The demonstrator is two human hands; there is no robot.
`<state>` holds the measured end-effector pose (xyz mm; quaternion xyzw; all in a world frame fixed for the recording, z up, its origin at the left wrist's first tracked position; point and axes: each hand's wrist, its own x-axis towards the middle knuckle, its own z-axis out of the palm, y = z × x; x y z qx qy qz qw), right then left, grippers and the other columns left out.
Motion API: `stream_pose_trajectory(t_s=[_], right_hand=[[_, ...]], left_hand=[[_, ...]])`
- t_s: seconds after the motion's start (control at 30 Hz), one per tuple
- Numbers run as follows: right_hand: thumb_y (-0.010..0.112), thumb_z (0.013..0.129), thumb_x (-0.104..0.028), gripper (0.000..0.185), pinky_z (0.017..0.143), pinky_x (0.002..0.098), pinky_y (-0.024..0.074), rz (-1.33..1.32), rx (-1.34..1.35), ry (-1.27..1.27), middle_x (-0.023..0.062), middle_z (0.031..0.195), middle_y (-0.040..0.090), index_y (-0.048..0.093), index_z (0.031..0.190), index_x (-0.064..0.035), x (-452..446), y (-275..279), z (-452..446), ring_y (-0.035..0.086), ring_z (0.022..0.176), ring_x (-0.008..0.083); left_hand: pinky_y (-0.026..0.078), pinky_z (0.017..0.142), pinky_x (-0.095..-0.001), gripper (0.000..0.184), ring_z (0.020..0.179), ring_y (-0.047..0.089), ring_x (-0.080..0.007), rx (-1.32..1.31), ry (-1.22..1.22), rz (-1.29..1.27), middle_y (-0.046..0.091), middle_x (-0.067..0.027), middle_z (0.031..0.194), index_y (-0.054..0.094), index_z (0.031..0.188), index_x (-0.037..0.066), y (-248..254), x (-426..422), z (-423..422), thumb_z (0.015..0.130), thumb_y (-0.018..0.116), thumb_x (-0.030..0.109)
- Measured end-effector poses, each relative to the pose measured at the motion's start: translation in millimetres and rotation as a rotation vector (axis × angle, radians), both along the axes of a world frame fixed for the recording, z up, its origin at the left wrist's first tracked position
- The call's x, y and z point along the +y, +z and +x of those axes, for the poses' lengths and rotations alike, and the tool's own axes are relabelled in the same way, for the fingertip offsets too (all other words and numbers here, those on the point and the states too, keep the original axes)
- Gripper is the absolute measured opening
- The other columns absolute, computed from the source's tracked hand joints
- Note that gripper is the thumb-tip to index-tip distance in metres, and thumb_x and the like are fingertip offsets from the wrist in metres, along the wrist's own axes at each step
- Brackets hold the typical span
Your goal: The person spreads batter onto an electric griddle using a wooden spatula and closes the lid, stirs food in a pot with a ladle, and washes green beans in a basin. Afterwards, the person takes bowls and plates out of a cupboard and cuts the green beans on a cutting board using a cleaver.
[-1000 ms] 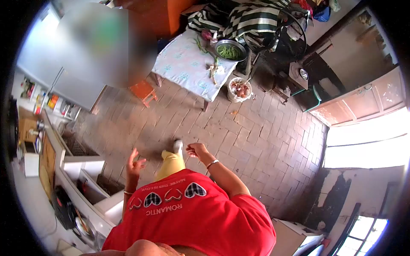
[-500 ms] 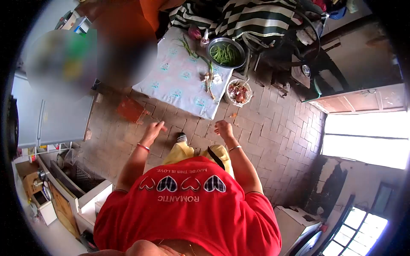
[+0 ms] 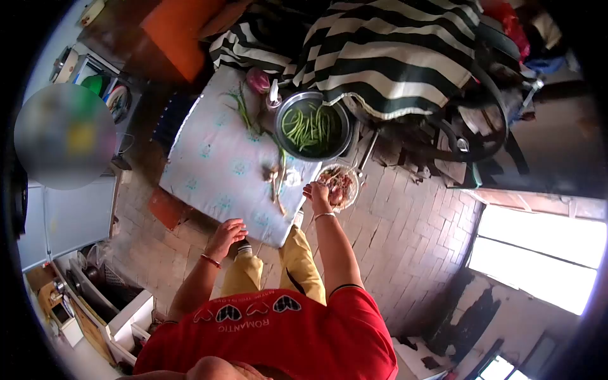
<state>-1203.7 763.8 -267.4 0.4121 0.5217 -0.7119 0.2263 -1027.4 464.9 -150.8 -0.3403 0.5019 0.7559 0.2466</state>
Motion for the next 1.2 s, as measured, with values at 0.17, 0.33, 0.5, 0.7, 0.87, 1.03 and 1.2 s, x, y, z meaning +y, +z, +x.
stream_pose_trajectory(t_s=[0.17, 0.33, 0.5, 0.7, 0.87, 1.03, 1.2], right_hand=[[0.057, 0.083, -0.013, 0.017, 0.069, 0.0407, 0.0548, -0.021, -0.058, -0.234, 0.0097, 0.09, 0.06, 0.057, 0.097, -0.0026, 19.2, -53.8, -84.6, 0.06, 0.079, 0.0246], [0.06, 0.079, -0.012, 0.019, 0.07, 0.0421, 0.0535, -0.187, -0.076, -0.236, 0.0095, 0.089, 0.063, 0.057, 0.097, -0.0056, 38.8, -101.7, -121.8, 0.06, 0.075, 0.025], [0.064, 0.074, -0.006, 0.008, 0.053, 0.033, 0.0455, -0.245, 0.039, -0.152, 0.0101, 0.069, 0.059, 0.058, 0.079, -0.0018, 48.3, -102.6, -123.8, 0.057, 0.058, 0.0242], [0.058, 0.07, 0.002, 0.007, 0.058, 0.0345, 0.048, 0.083, 0.141, -0.08, 0.0076, 0.079, 0.059, 0.061, 0.076, 0.0004, 46.7, -92.0, -111.4, 0.058, 0.068, 0.0204], [0.057, 0.066, 0.008, 0.023, 0.057, 0.0333, 0.0489, -0.04, 0.23, -0.259, 0.007, 0.087, 0.06, 0.059, 0.088, 0.0009, 43.9, -84.7, -101.3, 0.059, 0.076, 0.0218], [0.056, 0.064, 0.009, 0.036, 0.065, 0.0334, 0.0512, -0.035, 0.215, -0.229, 0.0065, 0.091, 0.059, 0.058, 0.099, -0.0009, 24.3, -50.6, -69.5, 0.058, 0.084, 0.0235], [0.054, 0.066, 0.009, 0.035, 0.066, 0.0331, 0.0536, 0.002, 0.176, -0.199, 0.006, 0.092, 0.06, 0.056, 0.101, -0.0006, -21.3, -11.1, -25.6, 0.06, 0.079, 0.0228]], left_hand=[[0.049, 0.082, -0.0329, 0.046, 0.095, 0.062, -0.0216, 0.04, 0.009, -0.066, 0.059, -0.0119, 0.108, 0.045, 0.123, 0.002, -51.4, 44.8, -110.0, 0.087, 0.061, 0.024], [0.048, 0.083, -0.0325, 0.044, 0.096, 0.06, -0.0202, 0.043, 0.13, -0.081, 0.057, -0.0127, 0.106, 0.04, 0.124, 0.001, -119.8, 74.0, -216.8, 0.089, 0.058, 0.021], [0.048, 0.076, -0.027, 0.024, 0.086, 0.058, -0.0127, 0.109, -0.011, -0.092, 0.06, -0.0043, 0.095, 0.054, 0.108, 0.005, -186.6, 99.5, -279.0, 0.087, 0.058, 0.015], [0.042, 0.052, -0.0246, 0.02, 0.064, 0.054, -0.0098, 0.055, 0.139, -0.204, 0.059, 0.0018, 0.077, 0.06, 0.093, 0.009, -213.4, 118.0, -300.5, 0.074, 0.062, 0.005], [0.044, 0.052, -0.0235, 0.019, 0.062, 0.055, -0.0092, 0.062, 0.228, -0.115, 0.06, 0.0003, 0.075, 0.06, 0.093, 0.005, -184.0, 120.1, -283.6, 0.075, 0.062, 0.0], [0.04, 0.054, -0.0217, 0.018, 0.063, 0.051, -0.0066, -0.001, 0.245, -0.014, 0.058, 0.0027, 0.074, 0.06, 0.094, 0.006, -154.5, 98.5, -241.5, 0.079, 0.059, -0.004], [0.035, 0.054, -0.0228, 0.014, 0.063, 0.041, -0.0049, 0.024, 0.382, -0.045, 0.045, 0.0061, 0.07, 0.057, 0.087, 0.006, -124.9, 67.3, -185.8, 0.076, 0.06, -0.003]])
